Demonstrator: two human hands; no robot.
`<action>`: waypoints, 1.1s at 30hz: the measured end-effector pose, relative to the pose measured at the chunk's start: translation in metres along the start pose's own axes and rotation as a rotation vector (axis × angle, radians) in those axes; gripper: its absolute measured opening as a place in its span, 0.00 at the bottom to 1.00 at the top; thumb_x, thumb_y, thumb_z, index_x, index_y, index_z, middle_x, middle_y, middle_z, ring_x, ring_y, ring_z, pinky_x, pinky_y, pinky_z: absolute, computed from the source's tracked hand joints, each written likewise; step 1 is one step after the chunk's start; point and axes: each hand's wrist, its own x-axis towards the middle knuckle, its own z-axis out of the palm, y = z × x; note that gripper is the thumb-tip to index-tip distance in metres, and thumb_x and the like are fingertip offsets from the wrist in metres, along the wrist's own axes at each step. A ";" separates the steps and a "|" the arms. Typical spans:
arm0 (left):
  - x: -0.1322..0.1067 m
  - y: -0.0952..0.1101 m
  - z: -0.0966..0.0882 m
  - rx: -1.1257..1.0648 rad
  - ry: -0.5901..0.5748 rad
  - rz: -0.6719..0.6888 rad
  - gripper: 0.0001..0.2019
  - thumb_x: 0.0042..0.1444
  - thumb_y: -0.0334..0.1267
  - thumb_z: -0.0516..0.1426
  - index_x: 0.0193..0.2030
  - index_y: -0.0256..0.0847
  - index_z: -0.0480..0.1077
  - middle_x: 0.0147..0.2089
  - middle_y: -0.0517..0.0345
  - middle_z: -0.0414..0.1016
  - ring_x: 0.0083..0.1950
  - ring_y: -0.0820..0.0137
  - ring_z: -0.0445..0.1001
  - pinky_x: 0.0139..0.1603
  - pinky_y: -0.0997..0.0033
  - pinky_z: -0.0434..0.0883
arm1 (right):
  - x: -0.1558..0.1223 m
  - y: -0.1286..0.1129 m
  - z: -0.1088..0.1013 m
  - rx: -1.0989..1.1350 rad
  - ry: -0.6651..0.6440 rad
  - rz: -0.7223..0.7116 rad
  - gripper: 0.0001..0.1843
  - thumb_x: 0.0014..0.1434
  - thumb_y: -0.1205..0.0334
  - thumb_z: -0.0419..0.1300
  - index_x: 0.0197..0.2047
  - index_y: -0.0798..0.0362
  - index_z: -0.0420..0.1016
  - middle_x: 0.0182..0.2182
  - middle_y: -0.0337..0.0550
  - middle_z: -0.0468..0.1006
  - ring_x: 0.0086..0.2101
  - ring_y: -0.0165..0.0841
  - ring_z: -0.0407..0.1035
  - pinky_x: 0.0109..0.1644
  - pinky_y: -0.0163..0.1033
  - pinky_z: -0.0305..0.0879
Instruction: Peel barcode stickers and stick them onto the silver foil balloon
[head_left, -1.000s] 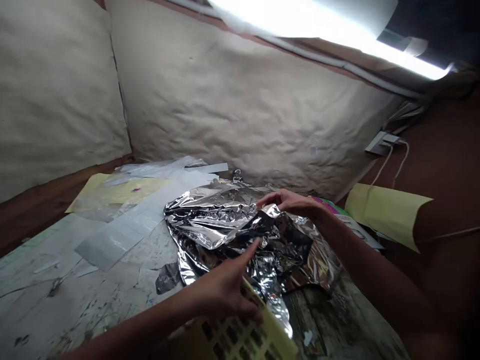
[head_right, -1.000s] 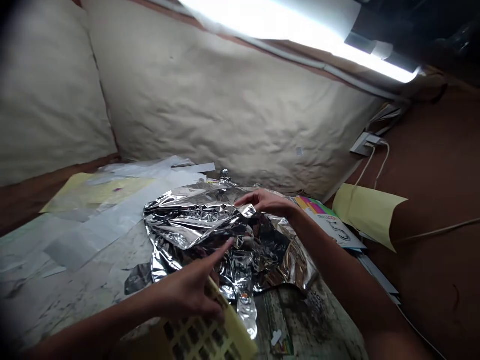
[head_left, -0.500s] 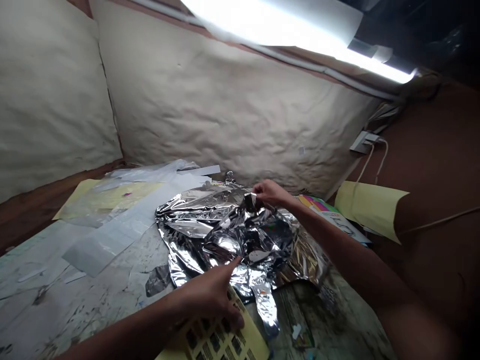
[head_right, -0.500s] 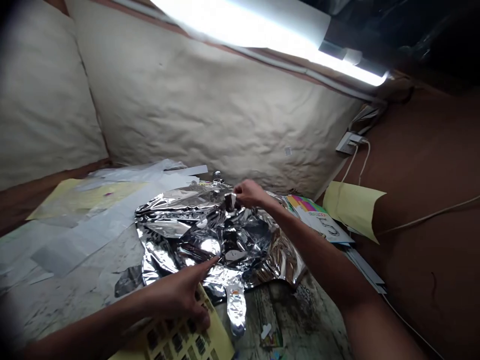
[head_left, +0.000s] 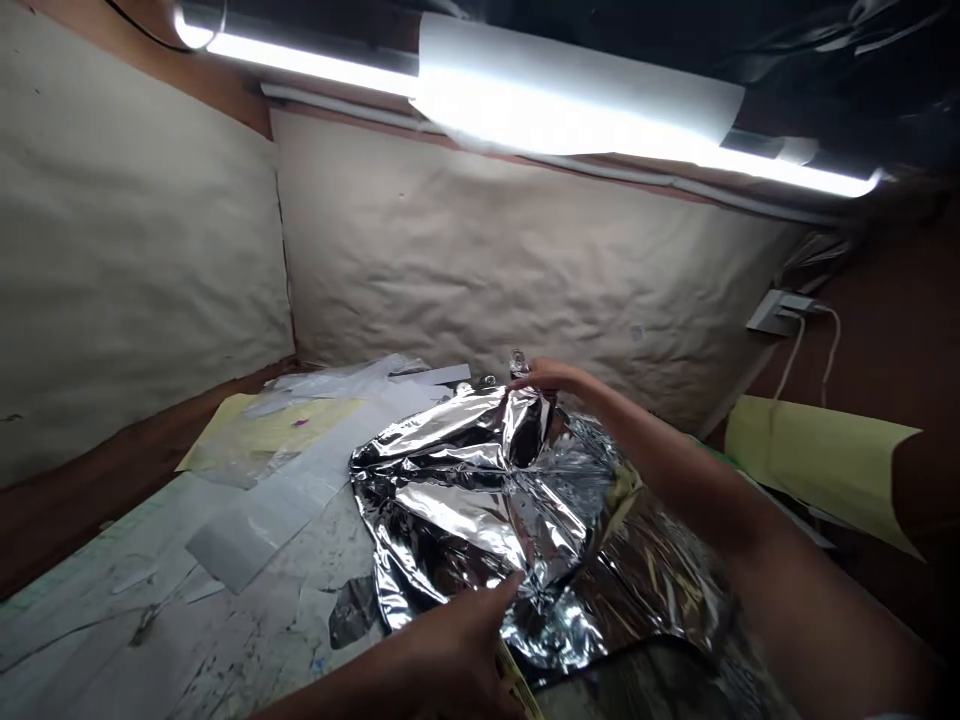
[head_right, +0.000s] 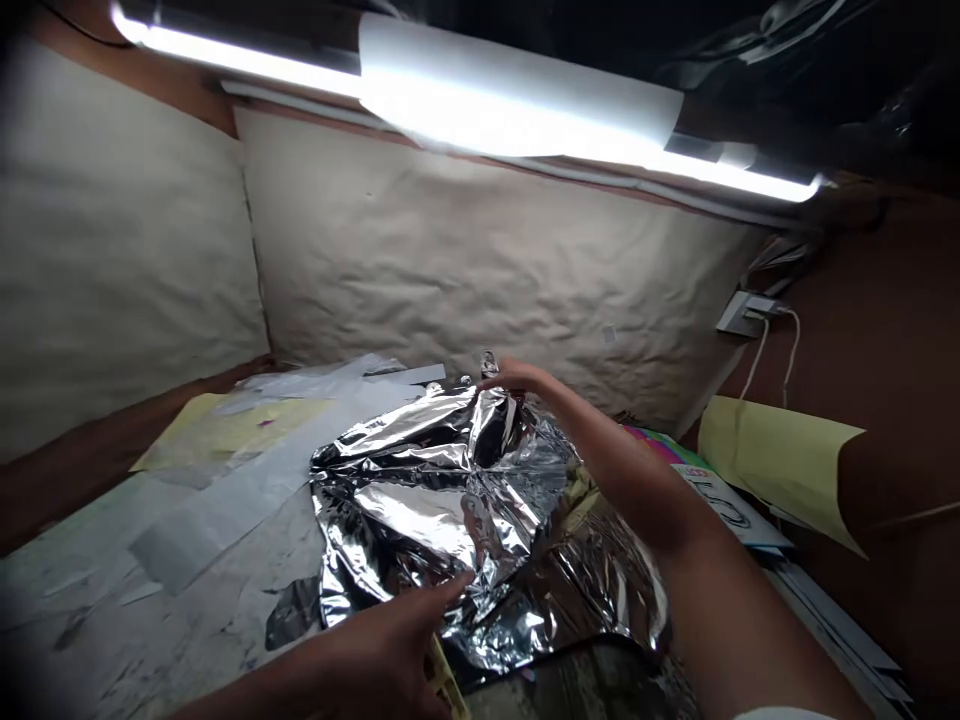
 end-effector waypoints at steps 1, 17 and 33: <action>-0.001 0.001 -0.001 0.002 -0.007 -0.005 0.66 0.28 0.43 0.73 0.73 0.48 0.40 0.71 0.46 0.52 0.67 0.44 0.57 0.62 0.49 0.61 | -0.010 0.007 -0.005 0.021 -0.048 -0.005 0.25 0.41 0.41 0.70 0.18 0.55 0.70 0.13 0.35 0.64 0.17 0.26 0.57 0.22 0.34 0.50; -0.001 0.003 0.000 -0.092 0.044 0.176 0.54 0.29 0.40 0.72 0.68 0.52 0.57 0.65 0.56 0.64 0.64 0.50 0.62 0.62 0.58 0.64 | -0.223 0.028 0.023 0.198 0.147 -0.078 0.16 0.45 0.49 0.69 0.34 0.50 0.80 0.34 0.47 0.79 0.38 0.44 0.72 0.40 0.42 0.67; -0.010 0.014 0.000 -0.033 0.042 -0.008 0.60 0.33 0.39 0.70 0.73 0.41 0.44 0.69 0.45 0.56 0.64 0.49 0.63 0.58 0.61 0.67 | -0.095 0.033 0.002 -0.500 0.475 -0.026 0.16 0.66 0.61 0.48 0.46 0.54 0.76 0.40 0.50 0.81 0.39 0.38 0.73 0.36 0.35 0.58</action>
